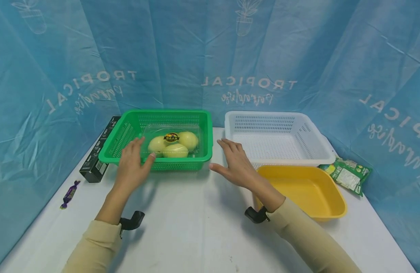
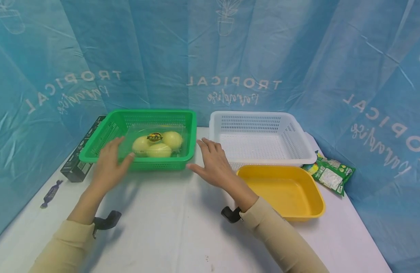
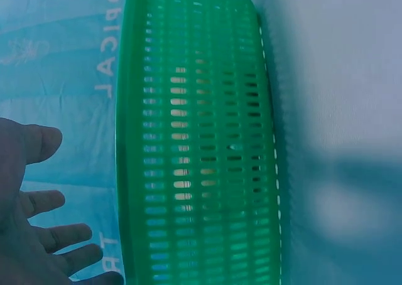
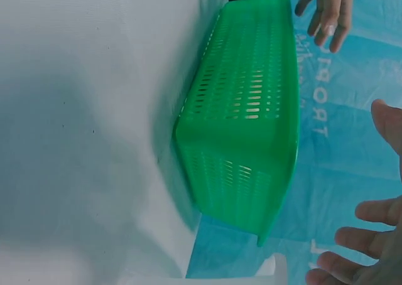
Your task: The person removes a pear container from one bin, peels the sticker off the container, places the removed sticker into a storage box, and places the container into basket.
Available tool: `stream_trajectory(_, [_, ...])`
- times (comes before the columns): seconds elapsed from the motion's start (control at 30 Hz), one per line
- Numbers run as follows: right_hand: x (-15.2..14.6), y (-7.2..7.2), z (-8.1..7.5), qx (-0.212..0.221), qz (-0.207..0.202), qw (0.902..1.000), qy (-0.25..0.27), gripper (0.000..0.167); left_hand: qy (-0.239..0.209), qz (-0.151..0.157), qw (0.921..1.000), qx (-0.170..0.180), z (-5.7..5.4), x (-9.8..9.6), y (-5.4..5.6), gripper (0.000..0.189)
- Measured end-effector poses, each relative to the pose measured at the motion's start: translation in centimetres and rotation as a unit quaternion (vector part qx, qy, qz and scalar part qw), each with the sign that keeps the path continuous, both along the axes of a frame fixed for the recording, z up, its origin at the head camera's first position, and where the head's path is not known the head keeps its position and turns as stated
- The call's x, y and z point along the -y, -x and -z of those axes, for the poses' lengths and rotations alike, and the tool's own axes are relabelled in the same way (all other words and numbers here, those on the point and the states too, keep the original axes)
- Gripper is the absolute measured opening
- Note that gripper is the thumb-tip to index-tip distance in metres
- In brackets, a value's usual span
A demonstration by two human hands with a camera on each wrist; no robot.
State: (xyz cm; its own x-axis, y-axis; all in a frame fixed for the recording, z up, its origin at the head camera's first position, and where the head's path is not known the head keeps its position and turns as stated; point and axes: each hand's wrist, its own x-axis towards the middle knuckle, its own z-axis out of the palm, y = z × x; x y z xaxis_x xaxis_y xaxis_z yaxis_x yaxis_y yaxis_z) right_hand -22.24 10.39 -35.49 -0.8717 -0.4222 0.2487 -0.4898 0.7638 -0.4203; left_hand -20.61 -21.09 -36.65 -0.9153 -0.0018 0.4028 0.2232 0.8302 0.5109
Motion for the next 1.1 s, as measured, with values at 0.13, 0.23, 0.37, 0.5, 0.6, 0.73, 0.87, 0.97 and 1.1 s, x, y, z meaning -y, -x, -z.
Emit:
stream_trajectory(0.13, [0.5,0.4,-0.1,0.019,-0.007,0.9998,0.009,0.081,-0.009,0.006,0.9999,0.012,-0.4,0.4,0.3,0.062])
stream_trajectory(0.23, [0.9,0.7,-0.1,0.029,-0.010,0.9994,0.013,0.082,-0.015,0.008,0.9997,0.018,-0.5,0.8,0.7,0.062])
stream_trajectory(0.37, [1.4,1.0,0.1,0.039,-0.013,0.9990,0.017,0.083,-0.019,0.007,0.9995,0.025,-0.5,1.4,1.4,0.061])
stream_trajectory(0.5, [1.7,1.3,0.2,0.053,-0.012,0.9982,0.025,0.081,-0.023,0.006,0.9989,0.041,-0.4,2.1,2.1,0.062])
stream_trajectory(0.6, [1.9,1.7,0.4,0.063,-0.015,0.9973,0.034,0.080,-0.028,0.009,0.9978,0.059,-0.5,2.6,2.6,0.065])
stream_trajectory(0.73, [2.3,2.3,0.8,0.073,-0.018,0.9961,0.046,0.080,-0.033,0.017,0.9963,0.077,-0.5,3.0,3.1,0.067])
stream_trajectory(0.87, [2.6,2.7,1.2,0.080,-0.015,0.9953,0.053,0.080,-0.039,0.025,0.9939,0.100,-0.6,3.3,3.7,0.069])
stream_trajectory(0.97, [2.9,2.8,1.4,0.088,-0.012,0.9945,0.055,0.080,-0.043,0.033,0.9917,0.117,-0.7,3.5,4.1,0.069])
stream_trajectory(1.1, [3.2,3.0,1.5,0.099,-0.003,0.9935,0.055,0.081,-0.049,0.040,0.9887,0.136,-0.9,3.8,4.7,0.071])
